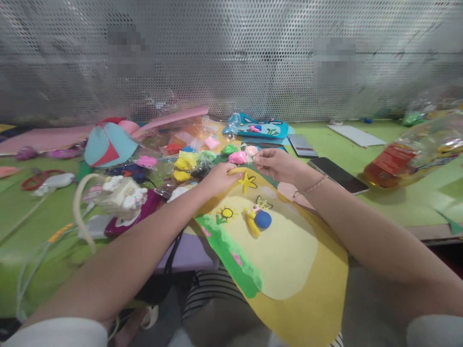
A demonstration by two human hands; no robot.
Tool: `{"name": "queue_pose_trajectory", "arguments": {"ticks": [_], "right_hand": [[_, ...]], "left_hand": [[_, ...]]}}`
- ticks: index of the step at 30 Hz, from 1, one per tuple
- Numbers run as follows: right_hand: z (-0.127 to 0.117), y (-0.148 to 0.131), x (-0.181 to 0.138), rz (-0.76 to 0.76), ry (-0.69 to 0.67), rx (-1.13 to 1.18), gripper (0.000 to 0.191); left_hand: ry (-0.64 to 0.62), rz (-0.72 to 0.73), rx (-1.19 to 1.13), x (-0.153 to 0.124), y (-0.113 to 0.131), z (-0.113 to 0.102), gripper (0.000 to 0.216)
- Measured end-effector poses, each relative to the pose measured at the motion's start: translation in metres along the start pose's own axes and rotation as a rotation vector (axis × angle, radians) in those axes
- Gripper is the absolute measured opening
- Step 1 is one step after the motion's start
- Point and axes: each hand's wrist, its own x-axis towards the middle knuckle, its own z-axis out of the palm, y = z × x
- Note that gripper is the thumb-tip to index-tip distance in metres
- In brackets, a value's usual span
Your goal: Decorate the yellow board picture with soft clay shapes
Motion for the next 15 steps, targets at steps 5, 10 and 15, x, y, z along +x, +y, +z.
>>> {"name": "queue_pose_trajectory", "arguments": {"ticks": [5, 10, 15], "right_hand": [[0.0013, -0.0013, -0.0025, 0.007, -0.018, -0.019, 0.024], [-0.0011, 0.0004, -0.0011, 0.035, -0.029, 0.003, 0.023], [-0.0059, 0.0008, -0.0003, 0.024, -0.092, 0.042, 0.019]], "left_hand": [[-0.008, -0.007, -0.007, 0.0011, -0.0006, 0.0010, 0.023], [-0.008, -0.009, -0.012, 0.0016, -0.0011, 0.0011, 0.023], [-0.005, -0.016, -0.031, 0.0014, -0.0007, 0.0008, 0.025]]}}
